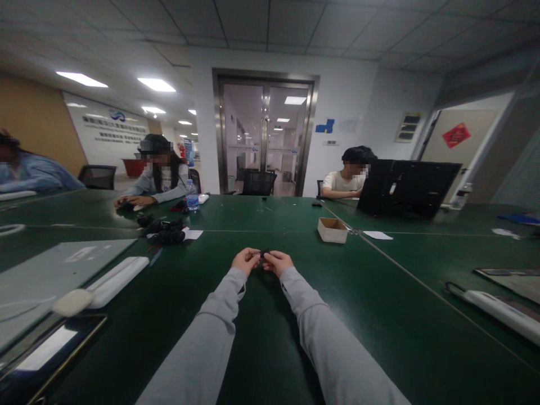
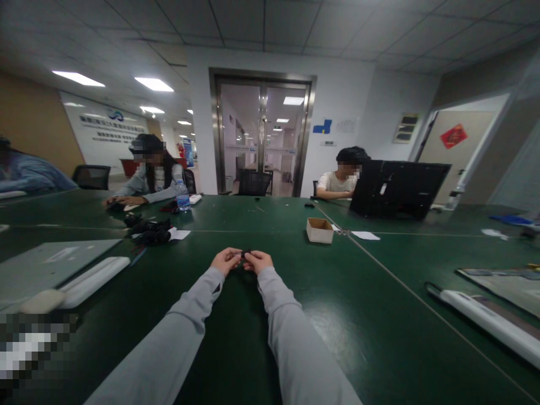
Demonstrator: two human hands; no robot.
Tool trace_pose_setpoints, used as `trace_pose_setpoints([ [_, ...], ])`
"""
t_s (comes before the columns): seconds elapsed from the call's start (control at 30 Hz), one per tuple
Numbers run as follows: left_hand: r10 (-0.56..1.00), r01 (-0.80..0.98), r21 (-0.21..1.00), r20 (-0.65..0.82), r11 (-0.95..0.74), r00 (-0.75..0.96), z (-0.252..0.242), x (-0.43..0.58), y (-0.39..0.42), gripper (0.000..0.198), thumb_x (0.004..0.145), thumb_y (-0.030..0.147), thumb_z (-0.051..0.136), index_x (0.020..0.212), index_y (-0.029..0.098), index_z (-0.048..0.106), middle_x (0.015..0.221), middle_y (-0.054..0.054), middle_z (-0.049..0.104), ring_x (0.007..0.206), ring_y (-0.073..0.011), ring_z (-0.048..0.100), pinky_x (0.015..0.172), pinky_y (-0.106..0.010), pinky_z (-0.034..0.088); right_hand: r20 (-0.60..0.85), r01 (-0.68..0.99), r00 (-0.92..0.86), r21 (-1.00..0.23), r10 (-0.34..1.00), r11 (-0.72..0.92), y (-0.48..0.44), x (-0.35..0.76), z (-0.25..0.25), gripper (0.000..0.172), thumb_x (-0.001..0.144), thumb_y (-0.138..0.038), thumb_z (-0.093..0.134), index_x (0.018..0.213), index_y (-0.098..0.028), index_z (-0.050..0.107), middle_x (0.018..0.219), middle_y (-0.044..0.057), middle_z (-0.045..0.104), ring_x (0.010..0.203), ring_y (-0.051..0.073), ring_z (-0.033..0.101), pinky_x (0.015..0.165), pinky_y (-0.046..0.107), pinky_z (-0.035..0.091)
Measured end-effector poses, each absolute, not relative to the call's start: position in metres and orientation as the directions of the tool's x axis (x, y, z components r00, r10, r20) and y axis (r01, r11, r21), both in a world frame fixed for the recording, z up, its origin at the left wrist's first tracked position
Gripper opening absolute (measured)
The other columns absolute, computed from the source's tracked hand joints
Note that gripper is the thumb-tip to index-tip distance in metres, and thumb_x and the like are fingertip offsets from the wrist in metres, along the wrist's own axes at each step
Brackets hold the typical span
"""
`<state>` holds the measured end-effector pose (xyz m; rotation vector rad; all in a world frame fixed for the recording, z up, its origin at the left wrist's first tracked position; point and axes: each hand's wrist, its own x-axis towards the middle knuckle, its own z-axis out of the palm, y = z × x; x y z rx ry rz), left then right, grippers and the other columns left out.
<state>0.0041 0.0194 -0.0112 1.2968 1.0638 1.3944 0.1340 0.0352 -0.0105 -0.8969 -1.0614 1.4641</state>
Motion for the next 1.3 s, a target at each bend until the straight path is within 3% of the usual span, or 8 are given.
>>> trace_pose_setpoints([
  [0.6,0.988,-0.031,0.988,0.147,-0.149,-0.044,-0.013,0.006,0.024,0.034,0.059,0.041,0.061,0.072,0.010,0.054,0.052,-0.002,0.059,0.041,-0.0070,0.050,0.040,-0.017,0.039,0.005,-0.298,-0.179,-0.953,0.984,-0.049,0.031,0.135,-0.006,0.019,0.057,-0.017,0.068,0.065,-0.011,0.052,0.046,0.000,0.055,0.040,0.009,0.054,0.039,0.018,0.046],
  [1.3,0.994,0.367,0.928,0.096,-0.067,-0.062,0.001,0.005,0.014,0.044,0.070,0.054,0.037,0.054,0.015,0.051,0.036,0.001,0.049,0.033,-0.0078,0.042,0.041,-0.020,0.034,0.018,-0.265,-0.257,-0.963,0.966,-0.052,0.028,0.139,-0.005,0.016,0.060,-0.018,0.066,0.067,-0.009,0.055,0.050,0.001,0.057,0.043,0.009,0.054,0.042,0.019,0.046],
])
